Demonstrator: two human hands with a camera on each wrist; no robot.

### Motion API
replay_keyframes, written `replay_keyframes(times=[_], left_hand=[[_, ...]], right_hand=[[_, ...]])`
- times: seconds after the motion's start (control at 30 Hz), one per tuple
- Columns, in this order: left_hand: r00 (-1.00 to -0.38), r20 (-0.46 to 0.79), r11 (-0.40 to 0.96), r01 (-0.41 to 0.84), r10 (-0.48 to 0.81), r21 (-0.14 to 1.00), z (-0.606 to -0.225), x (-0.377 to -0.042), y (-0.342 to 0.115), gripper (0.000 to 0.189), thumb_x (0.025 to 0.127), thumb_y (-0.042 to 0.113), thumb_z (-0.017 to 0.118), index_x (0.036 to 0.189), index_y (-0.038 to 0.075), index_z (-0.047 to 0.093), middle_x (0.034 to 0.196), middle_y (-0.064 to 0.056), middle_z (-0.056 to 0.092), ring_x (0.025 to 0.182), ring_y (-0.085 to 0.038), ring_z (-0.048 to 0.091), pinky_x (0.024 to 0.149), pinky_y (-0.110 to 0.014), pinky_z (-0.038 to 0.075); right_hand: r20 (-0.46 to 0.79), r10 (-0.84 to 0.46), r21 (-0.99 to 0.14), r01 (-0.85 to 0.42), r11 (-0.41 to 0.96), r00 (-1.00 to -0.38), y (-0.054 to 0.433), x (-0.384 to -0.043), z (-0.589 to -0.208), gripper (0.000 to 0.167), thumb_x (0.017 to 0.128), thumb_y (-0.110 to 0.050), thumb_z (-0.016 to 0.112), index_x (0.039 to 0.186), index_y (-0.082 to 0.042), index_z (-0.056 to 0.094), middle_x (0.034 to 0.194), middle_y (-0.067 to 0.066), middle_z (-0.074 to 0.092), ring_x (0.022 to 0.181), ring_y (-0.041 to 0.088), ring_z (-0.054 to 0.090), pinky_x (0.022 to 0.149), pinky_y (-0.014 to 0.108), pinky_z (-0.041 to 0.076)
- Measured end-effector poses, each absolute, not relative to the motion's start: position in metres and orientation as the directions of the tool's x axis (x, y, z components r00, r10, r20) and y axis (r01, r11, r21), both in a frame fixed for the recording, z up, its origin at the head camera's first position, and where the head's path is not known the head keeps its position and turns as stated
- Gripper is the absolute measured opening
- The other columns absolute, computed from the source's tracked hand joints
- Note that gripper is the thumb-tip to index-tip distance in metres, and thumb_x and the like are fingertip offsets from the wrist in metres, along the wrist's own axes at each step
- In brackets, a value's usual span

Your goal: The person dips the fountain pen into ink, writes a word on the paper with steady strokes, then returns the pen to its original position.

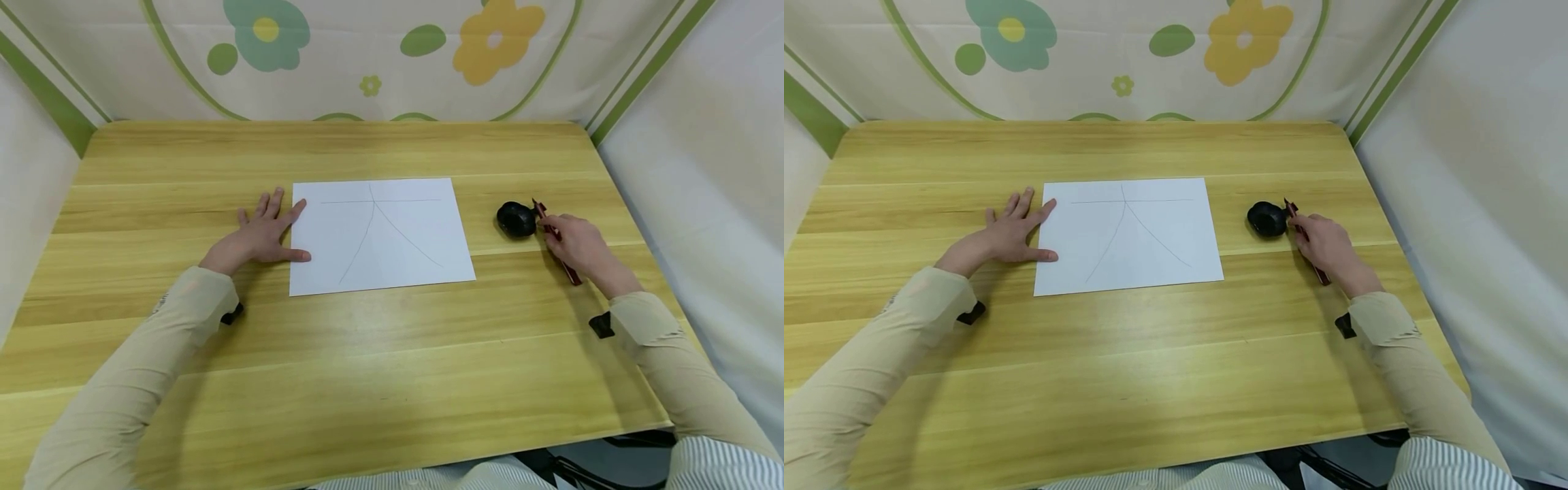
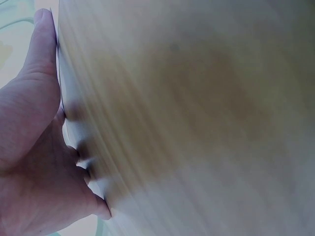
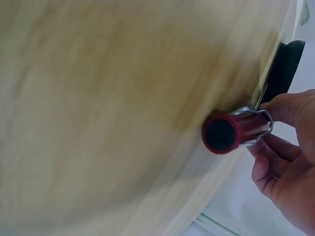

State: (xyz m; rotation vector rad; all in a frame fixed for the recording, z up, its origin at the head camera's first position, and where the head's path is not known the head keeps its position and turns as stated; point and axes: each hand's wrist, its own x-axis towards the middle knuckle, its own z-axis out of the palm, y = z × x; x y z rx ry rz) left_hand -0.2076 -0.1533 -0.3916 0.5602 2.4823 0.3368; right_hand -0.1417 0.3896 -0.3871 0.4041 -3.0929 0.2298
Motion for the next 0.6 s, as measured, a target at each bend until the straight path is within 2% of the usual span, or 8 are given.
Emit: replay_keyframes(times=[0.3,0.6], left_hand=[[-0.754,-0.473,0.883,0.316,0.455,0.347,-0.3936,-0.2085,-0.1547,0.106,0.082,0.063,0.060,0.153,0.021,-0.008,0.151,-0.020,-0.032,0.139,-0.045,-0.026,0.098,-0.079,-0.009],[-0.756,-0.467,0.882,0.318,0.457,0.349,-0.3940,-0.2088,-0.1545,0.106,0.082,0.063,0.059,0.153,0.022,-0.008,0.152,-0.020,-0.032,0.139,-0.045,-0.026,0.098,-0.079,-0.009]], right_hand=[[0.058,-0.270,-0.138,-0.276,0.951,-0.961,0.3895,-0.1398,-0.3903,0.026,0.085,0.000,0.061,0.111,0.004,0.062,0.098,0.028,0.063,0.081,0.042,0.062,0.069,0.055,0.049],[0.080,-0.292,-0.156,-0.302,0.941,-0.953,0.3889,-0.1388,-0.3918,0.024,0.086,0.001,0.060,0.110,0.005,0.062,0.097,0.029,0.060,0.079,0.043,0.061,0.066,0.055,0.049]])
